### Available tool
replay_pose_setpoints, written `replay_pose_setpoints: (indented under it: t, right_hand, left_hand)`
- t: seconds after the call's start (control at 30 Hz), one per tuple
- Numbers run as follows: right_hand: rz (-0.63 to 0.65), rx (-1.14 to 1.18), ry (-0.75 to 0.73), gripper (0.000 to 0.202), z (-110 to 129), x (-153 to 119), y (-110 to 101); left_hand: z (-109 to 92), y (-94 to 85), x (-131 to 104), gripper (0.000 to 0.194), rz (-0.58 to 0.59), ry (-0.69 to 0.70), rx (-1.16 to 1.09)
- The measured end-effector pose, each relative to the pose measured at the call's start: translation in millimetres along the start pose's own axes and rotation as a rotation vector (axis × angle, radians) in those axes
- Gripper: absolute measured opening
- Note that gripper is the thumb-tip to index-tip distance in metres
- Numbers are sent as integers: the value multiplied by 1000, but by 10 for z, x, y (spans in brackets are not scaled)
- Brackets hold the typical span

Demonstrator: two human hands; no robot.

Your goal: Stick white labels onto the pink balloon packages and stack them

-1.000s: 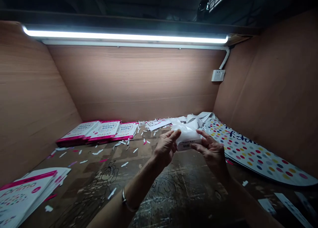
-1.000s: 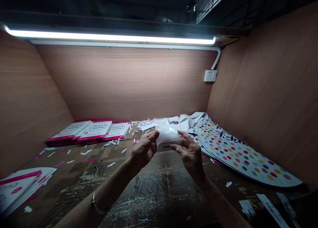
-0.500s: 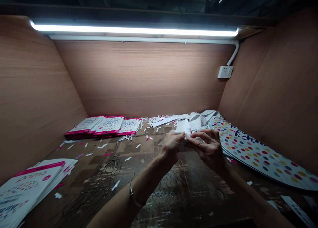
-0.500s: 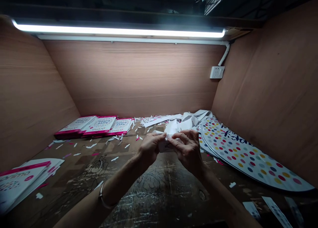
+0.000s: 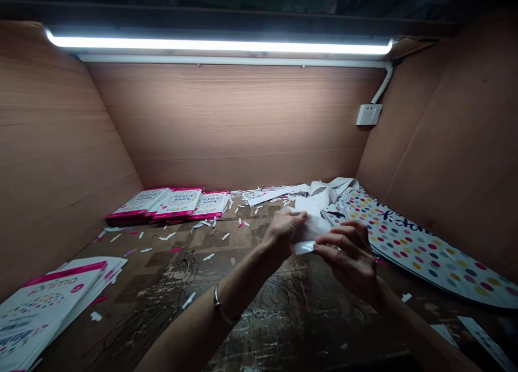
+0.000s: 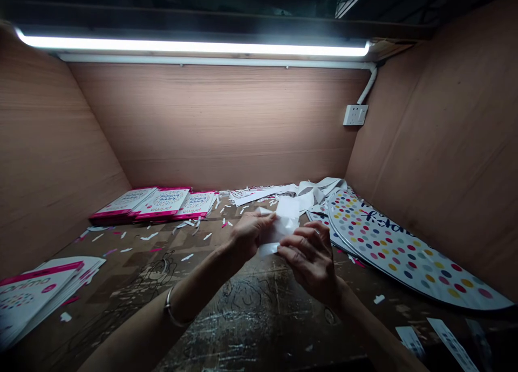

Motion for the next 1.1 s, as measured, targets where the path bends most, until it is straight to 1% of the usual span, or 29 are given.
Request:
replay_pose_setpoints:
  t: [0.07,0.1,0.13,0.17,0.2,0.23,0.27,0.3,0.33,0.37,0.4,0.43,0.47,0.5,0.53,0.6,0.63,0.67,0.73,0.77,0.8,0.83,0.87,0.9,0.93,0.97,1.0,1.03,1.1]
  right_hand:
    - [56,21,5,27,137,-53,-145]
    - [72,31,38,29,193,-113,-242]
    - [71,45,99,31,234,-204,-350]
    - [47,59,194,32,256,-330,-468]
    - [1,70,324,31,257,-499,-588]
    - [-62,81,487,27,241,-717,-702]
    - [-137,84,686,21,212,-987,-806]
    - [-210,84,914,13,184,-1301,-888]
    - [-285,94,1165,8,170,-1647,-950]
    - [-381,122,1412,12,187,-1995,-997]
    - [-482,184,1622,19,233,-2297,-1016]
    - [-584,269,1787,25,290,-2535,-1013]
    - [-678,368,1898,30,341,-2698,-998]
    - [-751,462,1961,34,375,-2794,-980]
    - [-802,534,1993,36,393,-2842,-966]
    - [-857,597,2015,37,391,-2865,-953]
    - [-874,603,2016,36,377,-2861,-948]
    - [-889,613,2015,35,357,-2853,-936]
    - [-911,645,2012,33,310,-2845,-897]
    - [-913,663,2012,32,285,-2846,-873]
    - [-919,677,2011,32,260,-2852,-852]
    - [-924,681,2013,31,237,-2863,-834]
    - [-932,674,2015,31,216,-2877,-823]
    - [-937,661,2012,30,195,-2888,-817]
    - [-938,647,2003,30,175,-2891,-814]
    - [-933,636,1988,30,157,-2887,-812]
    - [-920,624,1969,31,142,-2876,-815]
    - [-902,616,1958,32,139,-2866,-819]
    - [-868,610,1964,36,175,-2870,-832]
  left_hand:
    - [-57,-49,92,20,-25,29,30]
    - [-113,-61,165,19,-44,51,43]
    - [-191,-56,261,18,-69,76,52]
    - [-293,-24,377,16,-99,108,57]
    - [-414,37,511,14,-135,147,59]
    - [-547,134,656,11,-170,189,59]
    - [-682,267,804,10,-199,239,63]
    - [-799,430,945,11,-219,290,69]
    - [-912,603,1061,13,-249,381,99]
    - [-1036,843,1133,16,-222,561,243]
    - [-1046,1141,1199,17,-105,685,432]
    - [-935,1430,1254,16,44,753,641]
    - [-715,1672,1296,17,214,774,843]
    - [-441,1818,1330,20,358,747,971]
    - [-167,1879,1353,24,456,709,1040]
    - [308,1856,1349,28,589,664,1123]
    - [479,1804,1311,25,636,671,1151]
    - [601,1739,1243,22,671,690,1175]
    - [716,1598,993,20,702,741,1199]
    - [741,1546,790,23,731,781,1203]
    - [764,1506,550,27,762,816,1202]
    - [810,1500,245,29,861,881,1190]
    - [884,1518,-145,34,1050,1033,1168]
    - [955,1509,-476,43,1159,1153,1135]
    - [1050,1491,-747,49,1243,1244,1121]
    - [1152,1472,-935,54,1282,1300,1118]
    - [1256,1458,-1032,59,1280,1316,1133]
    - [1359,1446,-1068,64,1268,1312,1154]
    - [1540,1424,-1017,70,1235,1266,1199]
Point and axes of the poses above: each hand's wrist, its own x-axis towards the middle knuckle, its own y-axis out of the palm, z = x × y, the point moved 7 cm from there along x, towards the middle knuckle, and after that the axes turned 6 degrees about x, right-handed, at the moved point
